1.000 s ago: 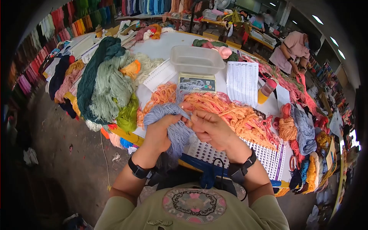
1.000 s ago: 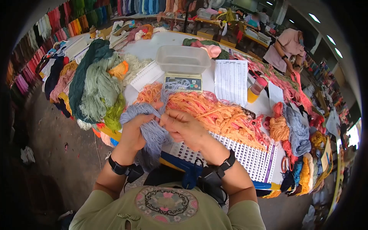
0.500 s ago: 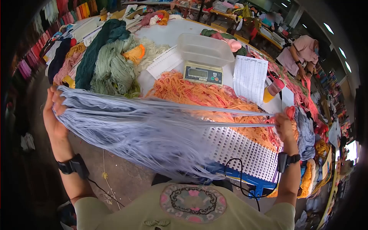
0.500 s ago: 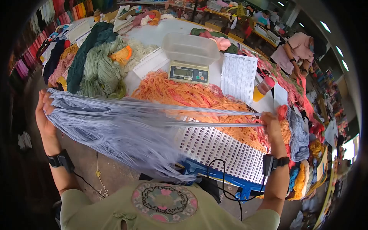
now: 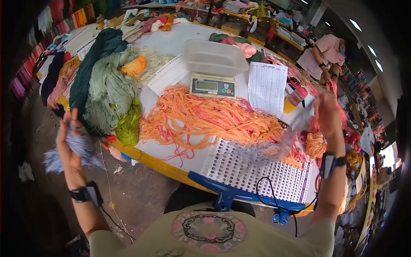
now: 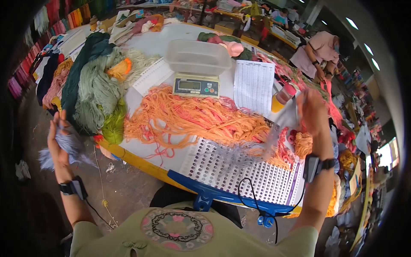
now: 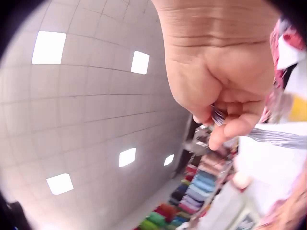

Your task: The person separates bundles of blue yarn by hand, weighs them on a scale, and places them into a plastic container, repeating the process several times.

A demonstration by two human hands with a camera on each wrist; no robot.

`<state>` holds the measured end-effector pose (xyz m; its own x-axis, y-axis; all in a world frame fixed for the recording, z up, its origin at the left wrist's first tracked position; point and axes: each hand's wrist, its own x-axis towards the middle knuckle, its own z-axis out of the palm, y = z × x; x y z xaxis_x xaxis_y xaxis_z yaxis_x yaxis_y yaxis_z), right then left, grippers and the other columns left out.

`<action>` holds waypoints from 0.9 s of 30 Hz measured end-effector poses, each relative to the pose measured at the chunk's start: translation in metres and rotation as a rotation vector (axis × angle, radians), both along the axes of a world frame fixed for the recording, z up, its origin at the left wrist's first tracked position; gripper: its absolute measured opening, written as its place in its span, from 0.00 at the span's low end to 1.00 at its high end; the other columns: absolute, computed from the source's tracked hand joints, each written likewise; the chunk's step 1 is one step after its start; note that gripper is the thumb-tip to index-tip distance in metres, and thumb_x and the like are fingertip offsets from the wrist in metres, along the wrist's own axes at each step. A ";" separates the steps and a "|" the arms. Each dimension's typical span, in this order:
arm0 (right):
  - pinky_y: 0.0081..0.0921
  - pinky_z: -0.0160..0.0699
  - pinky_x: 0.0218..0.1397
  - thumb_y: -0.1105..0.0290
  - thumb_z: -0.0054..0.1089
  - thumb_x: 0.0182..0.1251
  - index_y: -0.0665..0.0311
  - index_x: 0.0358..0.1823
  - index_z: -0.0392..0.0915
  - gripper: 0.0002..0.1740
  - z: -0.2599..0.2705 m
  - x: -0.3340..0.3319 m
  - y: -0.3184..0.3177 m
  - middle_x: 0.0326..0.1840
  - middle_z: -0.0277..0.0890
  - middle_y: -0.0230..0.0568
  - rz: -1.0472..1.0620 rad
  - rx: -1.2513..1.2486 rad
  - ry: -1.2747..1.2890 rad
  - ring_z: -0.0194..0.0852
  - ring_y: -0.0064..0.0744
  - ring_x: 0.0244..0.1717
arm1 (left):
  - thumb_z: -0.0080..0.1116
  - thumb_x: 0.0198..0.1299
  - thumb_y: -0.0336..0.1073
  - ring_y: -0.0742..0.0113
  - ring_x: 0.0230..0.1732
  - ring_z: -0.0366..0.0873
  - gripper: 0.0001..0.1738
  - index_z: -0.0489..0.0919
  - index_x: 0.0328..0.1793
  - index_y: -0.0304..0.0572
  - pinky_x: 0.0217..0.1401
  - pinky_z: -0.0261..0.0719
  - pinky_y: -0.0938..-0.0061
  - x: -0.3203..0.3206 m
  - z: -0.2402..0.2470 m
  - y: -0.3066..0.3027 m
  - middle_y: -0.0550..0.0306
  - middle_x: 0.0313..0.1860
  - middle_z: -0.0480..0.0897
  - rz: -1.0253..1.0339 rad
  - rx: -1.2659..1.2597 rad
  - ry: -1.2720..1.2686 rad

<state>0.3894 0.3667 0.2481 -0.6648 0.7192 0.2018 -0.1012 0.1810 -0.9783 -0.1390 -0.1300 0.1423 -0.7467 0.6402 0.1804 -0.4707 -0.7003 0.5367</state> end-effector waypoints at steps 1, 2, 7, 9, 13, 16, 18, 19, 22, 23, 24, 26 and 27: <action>0.23 0.76 0.50 0.57 0.48 0.73 0.62 0.44 0.73 0.15 0.026 -0.037 -0.020 0.44 0.76 0.39 -0.141 -0.013 0.239 0.75 0.28 0.44 | 0.49 0.70 0.37 0.63 0.45 0.80 0.15 0.74 0.56 0.35 0.42 0.83 0.73 0.018 -0.003 0.023 0.45 0.58 0.77 0.080 -0.031 -0.036; 0.33 0.70 0.66 0.60 0.48 0.73 0.64 0.51 0.72 0.16 0.055 -0.050 -0.006 0.54 0.74 0.45 0.121 0.024 0.243 0.73 0.37 0.58 | 0.49 0.70 0.37 0.64 0.44 0.79 0.14 0.75 0.54 0.35 0.43 0.81 0.73 0.034 -0.009 0.045 0.47 0.54 0.79 0.162 -0.060 -0.072; 0.39 0.60 0.73 0.61 0.46 0.74 0.66 0.55 0.72 0.18 0.177 -0.170 0.029 0.58 0.72 0.48 0.318 0.373 0.376 0.68 0.44 0.64 | 0.56 0.66 0.45 0.75 0.29 0.72 0.15 0.78 0.44 0.41 0.31 0.68 0.83 0.084 -0.073 0.132 0.65 0.29 0.77 -0.028 -0.401 0.064; 0.38 0.62 0.71 0.61 0.46 0.74 0.66 0.53 0.73 0.18 0.211 -0.205 0.041 0.56 0.74 0.47 0.318 0.454 0.402 0.70 0.42 0.62 | 0.58 0.64 0.48 0.78 0.28 0.69 0.16 0.79 0.41 0.43 0.31 0.66 0.84 0.093 -0.113 0.153 0.67 0.28 0.76 -0.036 -0.675 0.067; 0.32 0.72 0.58 0.64 0.46 0.74 0.60 0.46 0.69 0.09 0.259 -0.271 0.039 0.48 0.78 0.44 0.182 0.572 0.634 0.78 0.37 0.51 | 0.58 0.64 0.49 0.80 0.30 0.67 0.15 0.79 0.37 0.47 0.35 0.64 0.83 0.088 -0.154 0.169 0.68 0.27 0.73 0.010 -0.634 0.028; 0.36 0.70 0.61 0.64 0.47 0.74 0.60 0.45 0.71 0.09 0.250 -0.307 0.054 0.48 0.78 0.45 0.073 0.530 0.695 0.78 0.37 0.51 | 0.59 0.64 0.49 0.80 0.32 0.67 0.14 0.79 0.37 0.47 0.38 0.65 0.84 0.091 -0.143 0.166 0.69 0.29 0.74 0.010 -0.667 -0.023; 0.33 0.71 0.55 0.61 0.48 0.72 0.62 0.45 0.73 0.12 0.210 -0.327 0.094 0.44 0.79 0.42 -0.049 0.708 0.359 0.77 0.35 0.47 | 0.60 0.63 0.49 0.80 0.31 0.68 0.14 0.79 0.38 0.47 0.36 0.66 0.84 0.093 -0.140 0.166 0.69 0.29 0.75 0.032 -0.707 -0.034; 0.33 0.72 0.52 0.61 0.48 0.70 0.62 0.42 0.74 0.12 0.175 -0.336 0.099 0.41 0.79 0.43 -0.070 0.809 0.126 0.77 0.36 0.44 | 0.61 0.62 0.49 0.81 0.30 0.69 0.15 0.80 0.38 0.46 0.35 0.67 0.84 0.094 -0.140 0.167 0.70 0.29 0.75 0.056 -0.745 -0.042; 0.34 0.73 0.43 0.63 0.49 0.63 0.60 0.33 0.79 0.11 0.047 -0.356 0.104 0.31 0.77 0.45 0.193 1.061 -0.387 0.75 0.40 0.34 | 0.60 0.63 0.48 0.82 0.30 0.67 0.15 0.79 0.41 0.45 0.33 0.66 0.84 0.095 -0.141 0.168 0.71 0.29 0.74 0.074 -0.732 -0.036; 0.39 0.75 0.41 0.64 0.48 0.64 0.60 0.35 0.76 0.09 0.001 -0.355 0.087 0.30 0.77 0.47 -0.012 0.953 -0.594 0.77 0.47 0.35 | 0.60 0.63 0.48 0.82 0.30 0.67 0.15 0.79 0.41 0.45 0.33 0.66 0.84 0.092 -0.146 0.168 0.71 0.29 0.74 0.075 -0.728 -0.042; 0.47 0.73 0.41 0.64 0.47 0.66 0.61 0.37 0.74 0.09 -0.044 -0.342 0.058 0.28 0.77 0.48 -0.233 1.335 -0.532 0.77 0.52 0.35 | 0.60 0.64 0.48 0.82 0.31 0.68 0.16 0.79 0.45 0.43 0.34 0.67 0.84 0.087 -0.154 0.165 0.70 0.31 0.75 0.033 -0.718 0.021; 0.49 0.69 0.48 0.62 0.48 0.67 0.64 0.40 0.72 0.12 -0.079 -0.318 0.035 0.39 0.75 0.51 -0.118 1.283 -0.792 0.75 0.52 0.43 | 0.60 0.64 0.48 0.82 0.32 0.68 0.18 0.78 0.49 0.42 0.34 0.67 0.85 0.086 -0.154 0.164 0.70 0.32 0.76 -0.007 -0.708 0.082; 0.49 0.68 0.50 0.62 0.51 0.66 0.65 0.42 0.72 0.13 -0.087 -0.309 0.019 0.45 0.74 0.50 -0.114 1.268 -0.921 0.74 0.49 0.46 | 0.59 0.64 0.49 0.81 0.31 0.68 0.15 0.78 0.41 0.46 0.35 0.66 0.84 0.090 -0.147 0.164 0.70 0.30 0.75 0.028 -0.706 0.108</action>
